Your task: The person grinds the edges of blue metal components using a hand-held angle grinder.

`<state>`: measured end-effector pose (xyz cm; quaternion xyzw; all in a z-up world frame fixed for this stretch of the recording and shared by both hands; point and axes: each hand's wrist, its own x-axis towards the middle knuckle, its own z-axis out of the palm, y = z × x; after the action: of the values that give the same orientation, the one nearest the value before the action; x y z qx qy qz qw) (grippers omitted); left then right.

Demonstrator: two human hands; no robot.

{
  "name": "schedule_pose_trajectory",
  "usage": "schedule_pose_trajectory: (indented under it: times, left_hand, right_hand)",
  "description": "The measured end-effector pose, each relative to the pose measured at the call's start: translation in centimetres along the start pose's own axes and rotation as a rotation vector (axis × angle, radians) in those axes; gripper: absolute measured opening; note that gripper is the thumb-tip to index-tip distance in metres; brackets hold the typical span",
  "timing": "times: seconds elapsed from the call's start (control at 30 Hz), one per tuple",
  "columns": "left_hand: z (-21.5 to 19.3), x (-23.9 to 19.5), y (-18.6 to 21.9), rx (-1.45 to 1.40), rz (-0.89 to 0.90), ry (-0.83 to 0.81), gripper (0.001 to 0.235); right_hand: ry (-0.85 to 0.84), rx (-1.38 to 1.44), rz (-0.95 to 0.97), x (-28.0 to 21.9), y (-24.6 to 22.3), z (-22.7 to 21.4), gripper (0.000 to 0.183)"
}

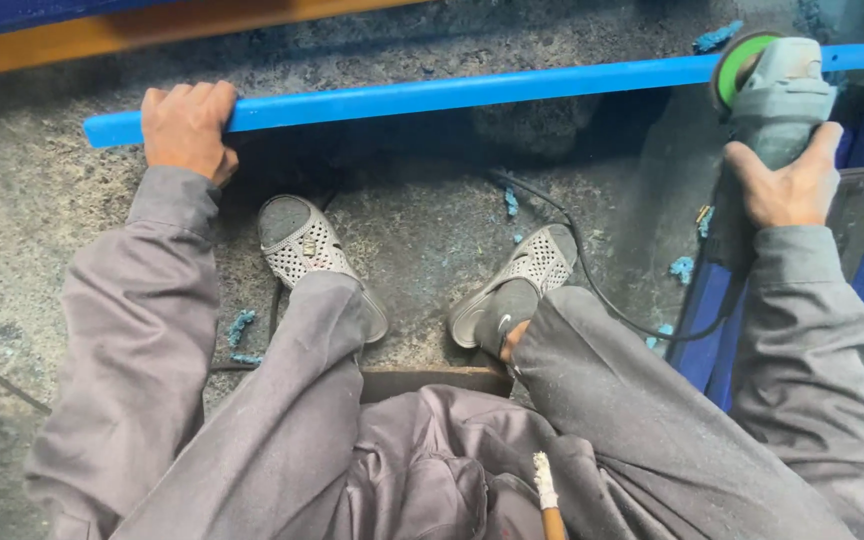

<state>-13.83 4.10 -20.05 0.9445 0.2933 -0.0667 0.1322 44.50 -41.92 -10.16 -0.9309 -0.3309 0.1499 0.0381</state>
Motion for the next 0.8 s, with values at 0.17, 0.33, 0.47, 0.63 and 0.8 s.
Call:
schedule_pose_trajectory:
  times: [0.17, 0.33, 0.47, 0.63, 0.8]
  left_hand:
    - [0.1, -0.1, 0.0, 0.004, 0.008, 0.034, 0.034]
    - [-0.6, 0.3, 0.6, -0.030, 0.005, 0.070, 0.046]
    - [-0.4, 0.1, 0.5, -0.008, -0.005, 0.099, 0.040]
    - [-1.4, 0.6, 1.5, -0.056, 0.005, 0.107, 0.046]
    - [-0.1, 0.3, 0.9, -0.053, 0.023, 0.119, 0.038]
  right_hand:
    - [-0.138, 0.145, -0.107, -3.2, -15.1, 0.2, 0.072]
    - [-0.311, 0.198, -0.386, -4.8, -28.1, 1.8, 0.075]
    - [-0.373, 0.203, -0.492, -5.3, -35.4, 2.8, 0.075]
    - [-0.387, 0.252, -0.599, -5.8, -36.3, 2.8, 0.078]
    - [-0.395, 0.116, -0.370, -5.6, -26.5, 1.2, 0.077]
